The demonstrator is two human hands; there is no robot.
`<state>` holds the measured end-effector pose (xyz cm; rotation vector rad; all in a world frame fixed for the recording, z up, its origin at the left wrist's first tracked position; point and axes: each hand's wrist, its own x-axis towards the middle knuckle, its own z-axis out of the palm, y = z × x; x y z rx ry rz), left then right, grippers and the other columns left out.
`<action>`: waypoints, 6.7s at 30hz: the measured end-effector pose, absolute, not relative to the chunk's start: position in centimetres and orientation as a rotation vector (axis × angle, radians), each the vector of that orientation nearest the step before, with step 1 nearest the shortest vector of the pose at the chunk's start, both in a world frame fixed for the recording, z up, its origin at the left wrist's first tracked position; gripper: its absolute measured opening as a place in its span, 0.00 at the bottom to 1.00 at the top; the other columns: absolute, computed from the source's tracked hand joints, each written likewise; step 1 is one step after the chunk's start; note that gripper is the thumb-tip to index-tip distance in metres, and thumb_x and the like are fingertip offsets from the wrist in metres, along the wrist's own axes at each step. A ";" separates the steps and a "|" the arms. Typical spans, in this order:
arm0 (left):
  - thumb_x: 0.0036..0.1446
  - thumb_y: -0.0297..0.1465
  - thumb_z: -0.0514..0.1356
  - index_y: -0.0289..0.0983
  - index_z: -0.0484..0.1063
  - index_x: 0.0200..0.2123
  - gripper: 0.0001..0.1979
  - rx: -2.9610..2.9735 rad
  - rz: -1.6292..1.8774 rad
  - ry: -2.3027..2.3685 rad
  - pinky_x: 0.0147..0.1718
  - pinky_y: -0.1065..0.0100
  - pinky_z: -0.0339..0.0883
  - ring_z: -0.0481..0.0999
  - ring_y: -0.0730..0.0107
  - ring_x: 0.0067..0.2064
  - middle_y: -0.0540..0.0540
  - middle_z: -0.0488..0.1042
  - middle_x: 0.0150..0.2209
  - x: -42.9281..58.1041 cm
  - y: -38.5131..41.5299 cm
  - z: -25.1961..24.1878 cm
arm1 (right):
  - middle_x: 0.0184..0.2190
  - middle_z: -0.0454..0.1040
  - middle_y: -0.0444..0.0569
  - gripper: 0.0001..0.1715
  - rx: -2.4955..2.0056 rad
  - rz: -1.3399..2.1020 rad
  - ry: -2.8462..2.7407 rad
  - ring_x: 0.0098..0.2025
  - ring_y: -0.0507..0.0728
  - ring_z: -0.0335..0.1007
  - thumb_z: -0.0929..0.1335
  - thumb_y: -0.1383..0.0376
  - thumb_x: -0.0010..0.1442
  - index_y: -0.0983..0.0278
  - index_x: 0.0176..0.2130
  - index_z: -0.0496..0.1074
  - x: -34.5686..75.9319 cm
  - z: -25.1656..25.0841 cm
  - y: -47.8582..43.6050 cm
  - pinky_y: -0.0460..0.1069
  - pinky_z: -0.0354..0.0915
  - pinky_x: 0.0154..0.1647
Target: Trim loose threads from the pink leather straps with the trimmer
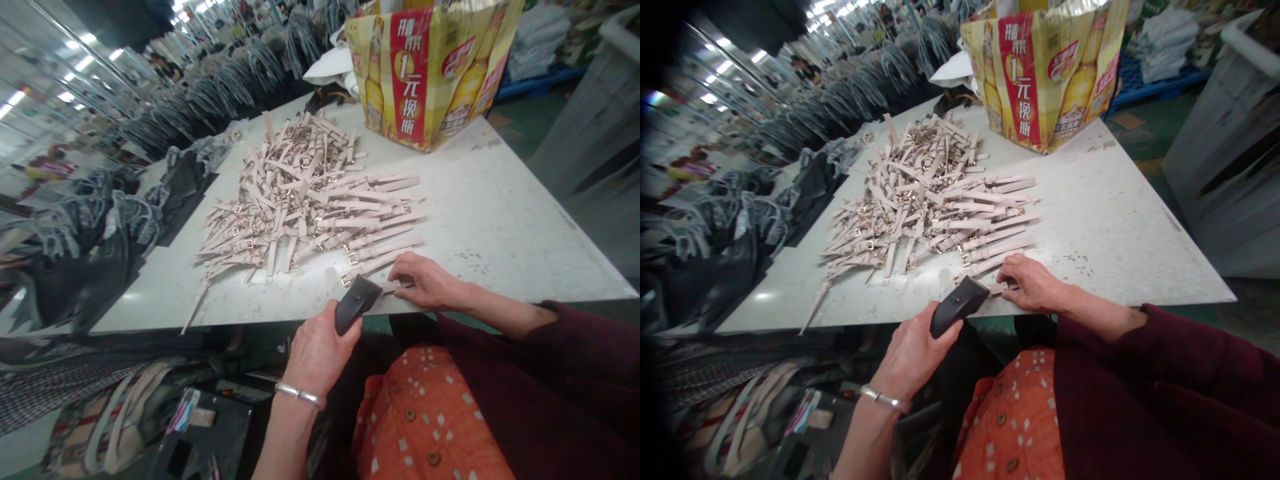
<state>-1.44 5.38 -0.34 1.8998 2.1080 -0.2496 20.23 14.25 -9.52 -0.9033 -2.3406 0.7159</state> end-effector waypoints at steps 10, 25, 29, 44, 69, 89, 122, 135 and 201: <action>0.54 0.47 0.48 0.42 0.65 0.35 0.16 1.970 -0.213 2.103 0.25 0.70 0.56 0.74 0.64 0.29 0.48 0.74 0.26 0.8 6.0 -0.6 | 0.29 0.66 0.48 0.08 -0.916 0.724 -2.333 0.35 0.56 0.60 0.68 0.67 0.49 0.65 0.33 0.70 20.1 -9.5 14.3 0.48 0.56 0.35; 0.55 0.47 0.48 0.43 0.65 0.36 0.16 2.025 -0.281 2.152 0.25 0.70 0.58 0.75 0.62 0.28 0.49 0.73 0.25 1.3 4.2 -0.9 | 0.29 0.67 0.48 0.08 -0.901 0.746 -2.322 0.35 0.55 0.60 0.67 0.68 0.48 0.65 0.34 0.71 20.2 -9.3 14.3 0.48 0.56 0.35; 0.55 0.47 0.48 0.42 0.66 0.37 0.17 2.002 -0.243 2.153 0.26 0.70 0.59 0.75 0.62 0.30 0.48 0.74 0.26 1.3 4.7 -1.0 | 0.28 0.66 0.48 0.08 -0.914 0.748 -2.312 0.33 0.55 0.59 0.67 0.69 0.48 0.65 0.33 0.72 20.1 -9.3 14.2 0.47 0.55 0.33; 0.53 0.49 0.49 0.40 0.68 0.37 0.21 1.932 -0.149 2.094 0.25 0.73 0.56 0.71 0.69 0.28 0.48 0.72 0.27 -0.2 4.0 -1.0 | 0.29 0.66 0.48 0.09 -0.899 0.690 -2.327 0.34 0.55 0.60 0.67 0.68 0.47 0.66 0.33 0.71 20.3 -9.5 14.4 0.47 0.56 0.35; 0.55 0.43 0.51 0.42 0.66 0.36 0.12 1.738 -0.034 1.973 0.25 0.75 0.56 0.71 0.73 0.26 0.52 0.71 0.24 -5.2 6.2 -1.6 | 0.33 0.70 0.51 0.10 -0.928 0.856 -2.282 0.37 0.56 0.63 0.64 0.63 0.58 0.63 0.38 0.71 19.9 -9.1 14.2 0.51 0.61 0.38; 0.56 0.43 0.50 0.44 0.64 0.40 0.13 1.803 -0.321 1.682 0.29 0.71 0.59 0.75 0.65 0.34 0.49 0.75 0.31 -5.1 7.8 1.6 | 0.34 0.69 0.52 0.10 -1.054 0.971 -2.268 0.38 0.56 0.63 0.63 0.63 0.58 0.64 0.38 0.71 19.4 -7.8 13.5 0.52 0.62 0.39; 0.56 0.45 0.49 0.44 0.64 0.38 0.14 1.804 -0.259 1.796 0.27 0.73 0.55 0.74 0.67 0.32 0.49 0.75 0.29 -6.9 7.2 1.4 | 0.35 0.69 0.51 0.11 -0.938 0.725 -2.445 0.37 0.55 0.60 0.61 0.63 0.62 0.64 0.35 0.71 17.9 -8.5 13.6 0.51 0.59 0.39; 0.56 0.45 0.49 0.43 0.66 0.39 0.15 1.711 -0.382 1.855 0.26 0.72 0.56 0.76 0.64 0.35 0.46 0.75 0.30 -5.4 7.7 0.8 | 0.33 0.69 0.51 0.12 -1.046 0.664 -2.463 0.37 0.56 0.59 0.62 0.61 0.61 0.62 0.37 0.73 17.4 -8.0 13.7 0.52 0.52 0.39; 0.56 0.47 0.48 0.42 0.65 0.41 0.18 1.517 -0.191 1.862 0.33 0.72 0.60 0.75 0.64 0.39 0.46 0.75 0.35 -5.9 5.3 0.8 | 0.28 0.75 0.56 0.10 -1.434 0.812 -3.247 0.32 0.60 0.71 0.64 0.67 0.51 0.66 0.29 0.75 11.7 -2.0 18.7 0.47 0.57 0.26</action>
